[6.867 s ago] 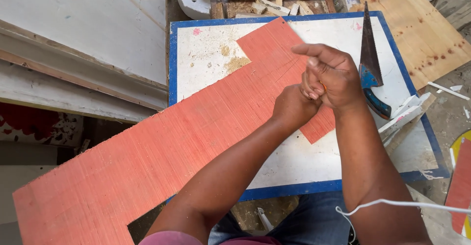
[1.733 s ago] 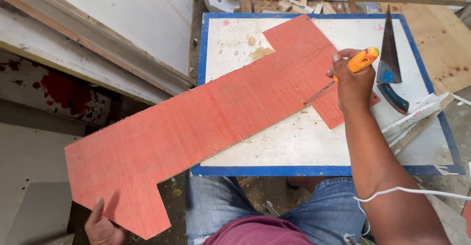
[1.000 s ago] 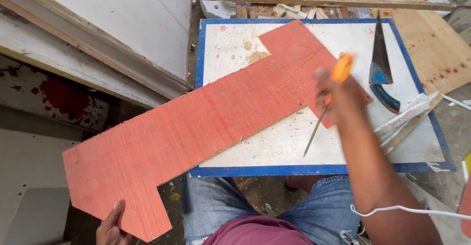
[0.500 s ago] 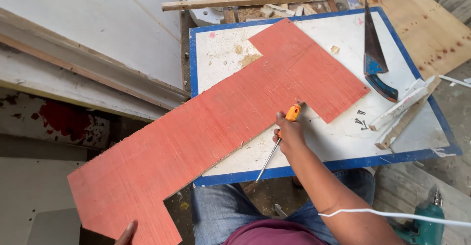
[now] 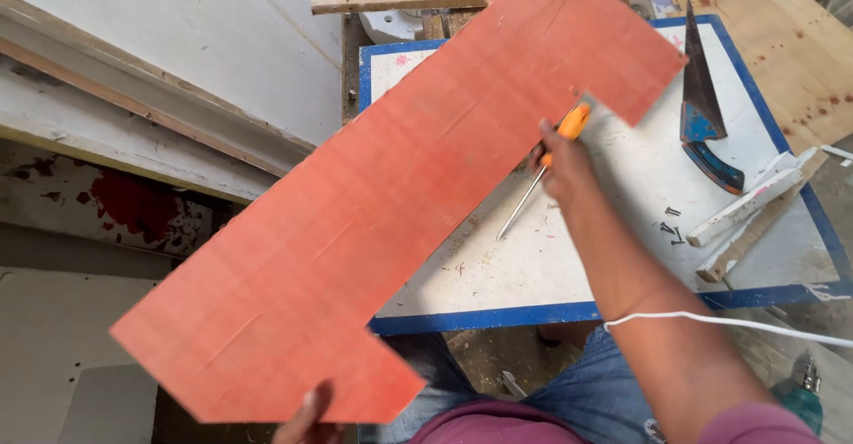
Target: Assembling wooden frame components by marking, gluing, and attaching wooden strips to a base board.
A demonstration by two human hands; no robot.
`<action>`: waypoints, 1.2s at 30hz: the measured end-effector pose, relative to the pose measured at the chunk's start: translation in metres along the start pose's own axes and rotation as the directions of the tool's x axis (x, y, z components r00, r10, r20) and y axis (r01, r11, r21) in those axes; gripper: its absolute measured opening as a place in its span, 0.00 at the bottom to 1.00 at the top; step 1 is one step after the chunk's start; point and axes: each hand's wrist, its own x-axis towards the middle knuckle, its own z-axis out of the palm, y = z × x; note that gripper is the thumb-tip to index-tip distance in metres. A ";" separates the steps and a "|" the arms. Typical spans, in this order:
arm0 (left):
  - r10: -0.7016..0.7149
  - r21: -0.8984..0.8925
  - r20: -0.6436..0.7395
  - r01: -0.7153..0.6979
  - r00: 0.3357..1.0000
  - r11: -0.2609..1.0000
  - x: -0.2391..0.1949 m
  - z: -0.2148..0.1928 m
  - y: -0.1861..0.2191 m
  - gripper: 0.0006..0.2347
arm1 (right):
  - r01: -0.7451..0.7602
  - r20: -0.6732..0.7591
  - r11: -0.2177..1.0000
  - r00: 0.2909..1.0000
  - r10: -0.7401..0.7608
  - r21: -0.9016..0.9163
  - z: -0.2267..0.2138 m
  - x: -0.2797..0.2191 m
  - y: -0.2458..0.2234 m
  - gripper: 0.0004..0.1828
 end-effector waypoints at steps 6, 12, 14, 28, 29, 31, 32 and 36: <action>0.080 -0.217 0.074 -0.062 0.994 0.974 0.059 0.052 -0.067 0.17 | 0.133 -0.144 0.982 0.978 -0.152 -0.134 0.008 0.072 -0.040 0.11; 0.128 -0.202 0.133 -0.099 0.983 0.974 0.033 0.087 -0.070 0.12 | 0.003 -0.196 0.967 0.979 -0.054 -0.254 -0.018 0.098 -0.031 0.10; 0.048 -0.221 0.059 -0.034 0.997 0.975 -0.026 0.127 -0.037 0.16 | 0.009 -0.199 0.952 0.977 -0.073 -0.307 -0.015 0.071 -0.035 0.10; -0.361 0.690 0.219 0.118 0.906 0.715 -0.012 0.083 -0.035 0.16 | 0.153 0.138 0.788 0.987 -0.087 -0.596 -0.106 -0.035 -0.029 0.15; -0.054 0.727 0.402 -0.282 0.914 0.626 -0.009 0.083 -0.034 0.14 | 0.116 0.170 0.758 0.985 -0.007 -0.642 -0.105 -0.055 -0.020 0.13; 0.215 0.667 0.595 -0.625 0.774 0.405 -0.001 0.095 -0.024 0.18 | 0.085 0.197 0.722 0.978 0.073 -0.687 -0.097 -0.098 -0.003 0.14; 0.315 0.672 0.675 -0.732 0.667 0.109 0.003 0.107 -0.013 0.11 | 0.030 0.199 0.591 0.955 0.222 -0.806 -0.089 -0.121 0.005 0.13; 0.422 0.511 0.850 -0.691 0.316 -0.512 0.065 0.141 -0.001 0.14 | 0.173 0.372 0.450 0.837 0.401 -0.876 -0.094 -0.158 0.061 0.21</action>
